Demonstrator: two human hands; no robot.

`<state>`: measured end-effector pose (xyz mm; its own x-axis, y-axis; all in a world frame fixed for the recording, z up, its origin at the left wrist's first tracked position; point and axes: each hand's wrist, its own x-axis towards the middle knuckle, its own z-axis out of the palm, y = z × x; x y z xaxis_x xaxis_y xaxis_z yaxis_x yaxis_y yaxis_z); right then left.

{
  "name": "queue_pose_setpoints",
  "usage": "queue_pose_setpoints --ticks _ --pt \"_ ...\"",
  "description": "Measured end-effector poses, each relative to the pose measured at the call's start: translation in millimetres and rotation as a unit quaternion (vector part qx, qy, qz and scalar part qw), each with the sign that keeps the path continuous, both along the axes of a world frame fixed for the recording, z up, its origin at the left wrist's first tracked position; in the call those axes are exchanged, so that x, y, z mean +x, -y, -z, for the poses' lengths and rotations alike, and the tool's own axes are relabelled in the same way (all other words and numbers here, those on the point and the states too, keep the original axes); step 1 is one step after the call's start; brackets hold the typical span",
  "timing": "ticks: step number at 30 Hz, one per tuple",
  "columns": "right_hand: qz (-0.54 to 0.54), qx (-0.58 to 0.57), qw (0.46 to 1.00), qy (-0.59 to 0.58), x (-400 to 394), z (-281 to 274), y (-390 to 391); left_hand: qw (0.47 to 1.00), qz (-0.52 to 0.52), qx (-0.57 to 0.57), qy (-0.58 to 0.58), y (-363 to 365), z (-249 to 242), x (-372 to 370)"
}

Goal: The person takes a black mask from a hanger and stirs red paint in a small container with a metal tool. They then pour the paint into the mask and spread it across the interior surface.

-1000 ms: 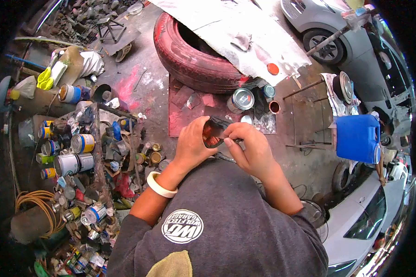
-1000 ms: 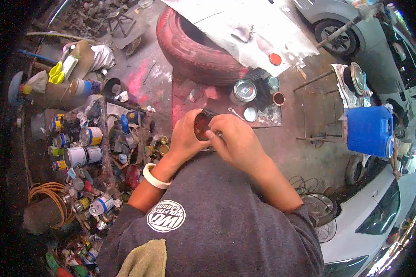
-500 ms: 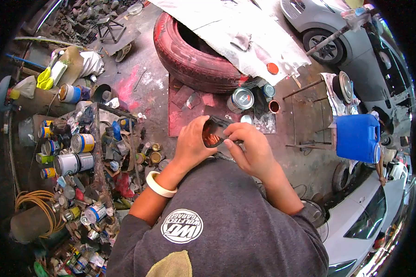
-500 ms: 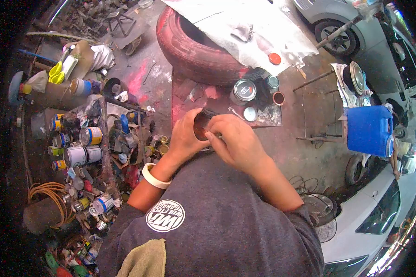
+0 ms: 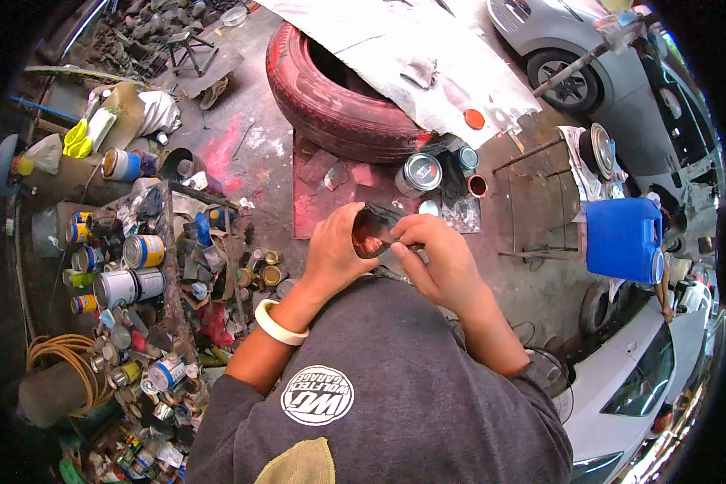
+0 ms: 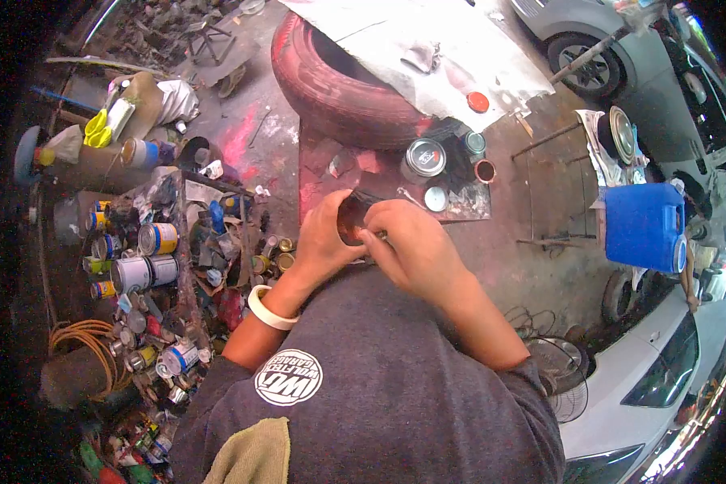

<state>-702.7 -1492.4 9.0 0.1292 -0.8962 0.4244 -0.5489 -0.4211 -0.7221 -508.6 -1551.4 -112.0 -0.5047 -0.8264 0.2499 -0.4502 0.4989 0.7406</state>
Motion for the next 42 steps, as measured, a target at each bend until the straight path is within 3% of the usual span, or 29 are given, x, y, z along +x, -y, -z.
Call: queue_pose_setpoints --ticks 42 --pt "0.002 -0.013 1.0 -0.025 -4 -1 -5 1.0 0.01 -0.018 0.0 2 1 0"
